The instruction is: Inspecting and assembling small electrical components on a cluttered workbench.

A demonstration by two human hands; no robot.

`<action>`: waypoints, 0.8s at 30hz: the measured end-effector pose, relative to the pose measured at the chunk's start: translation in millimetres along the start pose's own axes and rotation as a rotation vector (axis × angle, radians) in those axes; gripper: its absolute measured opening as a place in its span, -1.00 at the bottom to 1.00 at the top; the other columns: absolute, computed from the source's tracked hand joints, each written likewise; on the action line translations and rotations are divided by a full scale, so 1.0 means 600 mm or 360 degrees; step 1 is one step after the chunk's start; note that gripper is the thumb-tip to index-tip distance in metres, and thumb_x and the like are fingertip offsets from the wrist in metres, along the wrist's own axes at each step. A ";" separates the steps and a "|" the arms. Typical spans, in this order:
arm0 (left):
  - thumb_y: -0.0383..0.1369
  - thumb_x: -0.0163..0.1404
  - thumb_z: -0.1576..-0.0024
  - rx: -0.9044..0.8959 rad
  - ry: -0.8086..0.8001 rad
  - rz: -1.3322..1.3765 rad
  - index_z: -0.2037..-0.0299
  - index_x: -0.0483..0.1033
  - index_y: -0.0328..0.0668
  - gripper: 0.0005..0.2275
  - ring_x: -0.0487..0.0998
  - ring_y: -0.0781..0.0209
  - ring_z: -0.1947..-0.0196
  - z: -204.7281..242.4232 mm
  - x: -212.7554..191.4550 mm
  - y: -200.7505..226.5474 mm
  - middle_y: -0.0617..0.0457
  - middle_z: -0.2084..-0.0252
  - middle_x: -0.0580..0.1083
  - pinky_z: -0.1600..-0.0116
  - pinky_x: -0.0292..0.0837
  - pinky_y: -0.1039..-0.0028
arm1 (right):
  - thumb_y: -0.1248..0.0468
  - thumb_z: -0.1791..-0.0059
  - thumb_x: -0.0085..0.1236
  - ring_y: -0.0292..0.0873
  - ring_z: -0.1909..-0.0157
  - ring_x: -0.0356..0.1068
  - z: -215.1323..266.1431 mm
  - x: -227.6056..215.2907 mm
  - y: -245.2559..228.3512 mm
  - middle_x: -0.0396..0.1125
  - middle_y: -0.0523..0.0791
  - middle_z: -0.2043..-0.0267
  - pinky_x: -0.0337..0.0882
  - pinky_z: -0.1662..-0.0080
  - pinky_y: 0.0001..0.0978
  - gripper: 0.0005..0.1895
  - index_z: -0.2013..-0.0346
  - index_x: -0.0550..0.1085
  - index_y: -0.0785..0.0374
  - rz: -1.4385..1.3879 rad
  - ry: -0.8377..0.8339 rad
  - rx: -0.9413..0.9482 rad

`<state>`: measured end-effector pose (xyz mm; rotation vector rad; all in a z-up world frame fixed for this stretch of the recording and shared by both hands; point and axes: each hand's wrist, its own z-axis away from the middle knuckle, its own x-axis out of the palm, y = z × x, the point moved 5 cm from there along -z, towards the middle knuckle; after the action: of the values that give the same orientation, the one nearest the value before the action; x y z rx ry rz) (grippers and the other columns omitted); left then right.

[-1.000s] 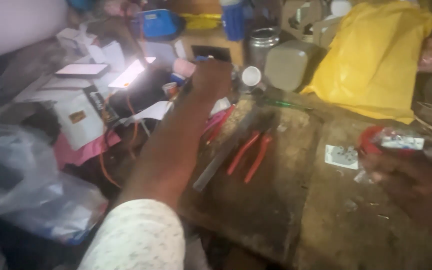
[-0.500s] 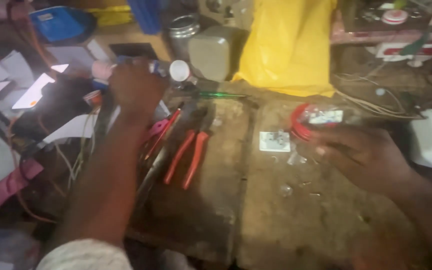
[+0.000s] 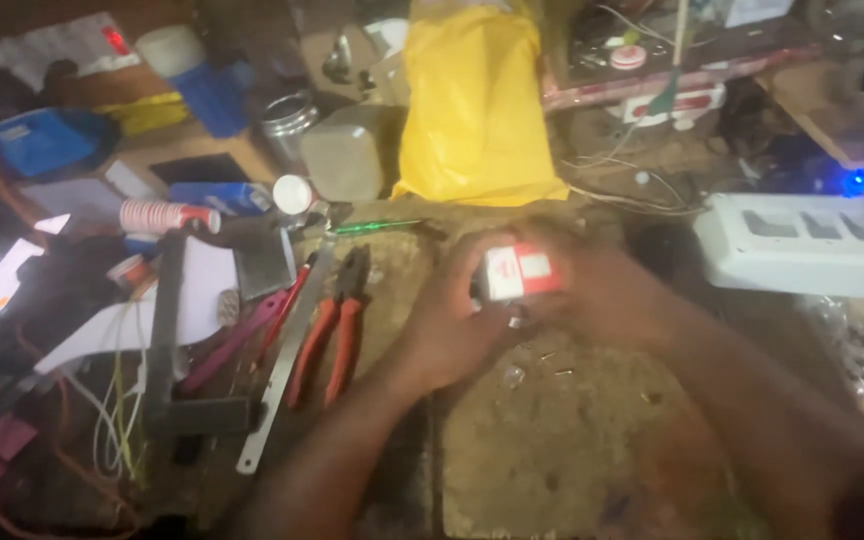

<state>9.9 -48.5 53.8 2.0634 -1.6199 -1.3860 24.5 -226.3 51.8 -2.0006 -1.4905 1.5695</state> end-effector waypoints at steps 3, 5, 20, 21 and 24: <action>-0.49 0.02 -0.07 -0.0174 -0.0208 0.0384 -0.25 0.30 -0.20 -0.52 0.47 0.19 -0.19 0.020 0.026 -0.035 -0.02 -0.14 0.43 -0.25 0.40 0.40 | 0.15 0.24 0.46 0.17 -0.13 0.38 0.013 0.006 -0.011 0.34 0.08 -0.16 0.36 -0.05 -0.03 -0.21 -0.21 0.33 0.22 0.0502 0.0043 -0.0242; -0.52 -0.07 -0.09 -0.0341 -0.0326 0.0652 -0.29 0.25 -0.18 -0.50 0.46 0.22 -0.20 0.033 0.034 -0.052 0.01 -0.14 0.42 -0.26 0.39 0.39 | 0.13 0.24 0.44 0.17 -0.12 0.38 0.019 0.007 -0.010 0.35 0.04 -0.14 0.41 -0.04 -0.07 -0.24 -0.21 0.36 0.17 0.0482 -0.0017 -0.0128; -0.62 -0.01 -0.10 -0.0789 -0.0160 0.0957 -0.10 0.37 -0.17 -0.65 0.40 0.37 0.34 0.051 0.037 -0.076 0.12 0.18 0.43 0.34 0.32 0.50 | 0.32 0.30 0.33 0.01 0.04 0.48 0.021 0.015 -0.023 0.39 -0.12 -0.10 0.53 0.12 -0.18 -0.38 -0.07 0.48 0.04 0.0574 0.0018 -0.0352; -0.64 -0.02 -0.09 -0.0590 -0.0123 0.0719 -0.06 0.36 -0.20 -0.67 0.44 0.37 0.28 0.047 0.029 -0.066 0.07 0.19 0.45 0.26 0.40 0.50 | 0.24 0.29 0.34 0.01 0.03 0.47 0.024 0.017 -0.030 0.37 -0.08 -0.12 0.51 0.09 -0.15 -0.37 -0.09 0.47 0.10 0.0654 0.0059 -0.0498; -0.66 -0.13 -0.07 -0.0419 -0.0058 0.0481 -0.01 0.39 -0.22 -0.69 0.55 0.37 0.22 0.042 0.018 -0.056 0.03 0.19 0.54 0.14 0.49 0.52 | 0.26 0.22 0.28 0.03 0.01 0.47 0.022 0.016 -0.034 0.36 -0.05 -0.13 0.50 0.11 -0.12 -0.42 -0.10 0.45 0.18 0.0809 0.0042 -0.0556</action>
<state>13.8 -34.5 13.1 1.5835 -1.5841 -1.4445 1.3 -214.4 53.5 -2.7616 -1.3943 1.5107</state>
